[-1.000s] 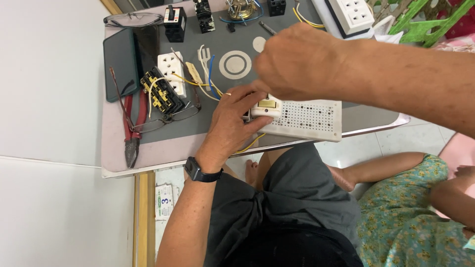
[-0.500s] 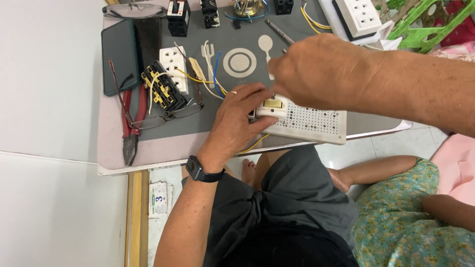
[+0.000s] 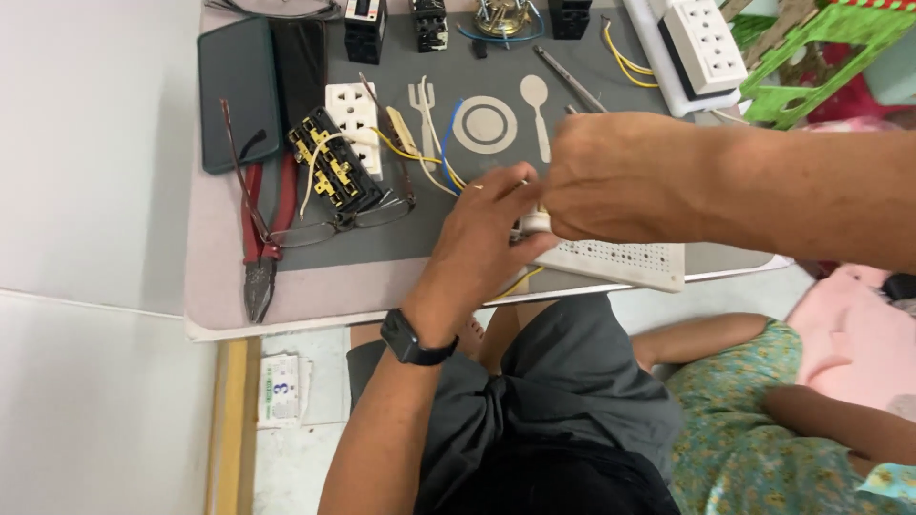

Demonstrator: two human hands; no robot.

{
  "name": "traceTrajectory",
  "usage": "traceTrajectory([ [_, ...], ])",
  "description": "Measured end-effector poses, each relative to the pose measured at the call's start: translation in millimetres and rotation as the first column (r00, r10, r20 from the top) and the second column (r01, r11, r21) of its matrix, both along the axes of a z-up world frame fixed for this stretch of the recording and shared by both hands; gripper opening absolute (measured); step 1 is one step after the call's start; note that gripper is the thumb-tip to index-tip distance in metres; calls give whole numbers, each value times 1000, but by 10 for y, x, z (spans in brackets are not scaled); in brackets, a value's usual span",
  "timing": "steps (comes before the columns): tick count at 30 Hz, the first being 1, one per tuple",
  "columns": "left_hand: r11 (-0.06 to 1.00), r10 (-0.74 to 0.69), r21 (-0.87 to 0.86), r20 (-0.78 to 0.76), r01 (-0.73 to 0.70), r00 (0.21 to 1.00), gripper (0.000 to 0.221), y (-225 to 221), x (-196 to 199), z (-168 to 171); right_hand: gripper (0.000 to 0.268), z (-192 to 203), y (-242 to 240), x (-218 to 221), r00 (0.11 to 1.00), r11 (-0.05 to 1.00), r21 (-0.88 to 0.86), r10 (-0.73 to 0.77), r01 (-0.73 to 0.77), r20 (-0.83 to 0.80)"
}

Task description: Mounting an electrical component onto a perforated board using a screwdriver and connecting wires.

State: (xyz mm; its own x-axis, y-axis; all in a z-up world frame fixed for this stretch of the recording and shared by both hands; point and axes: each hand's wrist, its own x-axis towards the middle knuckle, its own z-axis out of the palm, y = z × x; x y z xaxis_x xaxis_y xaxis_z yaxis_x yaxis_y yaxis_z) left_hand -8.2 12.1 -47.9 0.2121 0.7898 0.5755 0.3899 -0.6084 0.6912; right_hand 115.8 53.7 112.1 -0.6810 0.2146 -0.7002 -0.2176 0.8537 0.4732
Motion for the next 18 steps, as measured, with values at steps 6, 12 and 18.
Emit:
traceTrajectory([
  [6,1000,-30,-1,127,30,991,47,-25,-50,-4,8,-128,141,101,896,896,95,-417,433,-152],
  [12,1000,-27,-10,117,29,993,41,-31,-86,46,30,-48,195,-222,-123,-71,-190,-953,979,-275],
  [18,999,-18,45,144,11,989,44,-25,-109,58,3,-179,162,133,907,900,120,-412,420,-85],
])
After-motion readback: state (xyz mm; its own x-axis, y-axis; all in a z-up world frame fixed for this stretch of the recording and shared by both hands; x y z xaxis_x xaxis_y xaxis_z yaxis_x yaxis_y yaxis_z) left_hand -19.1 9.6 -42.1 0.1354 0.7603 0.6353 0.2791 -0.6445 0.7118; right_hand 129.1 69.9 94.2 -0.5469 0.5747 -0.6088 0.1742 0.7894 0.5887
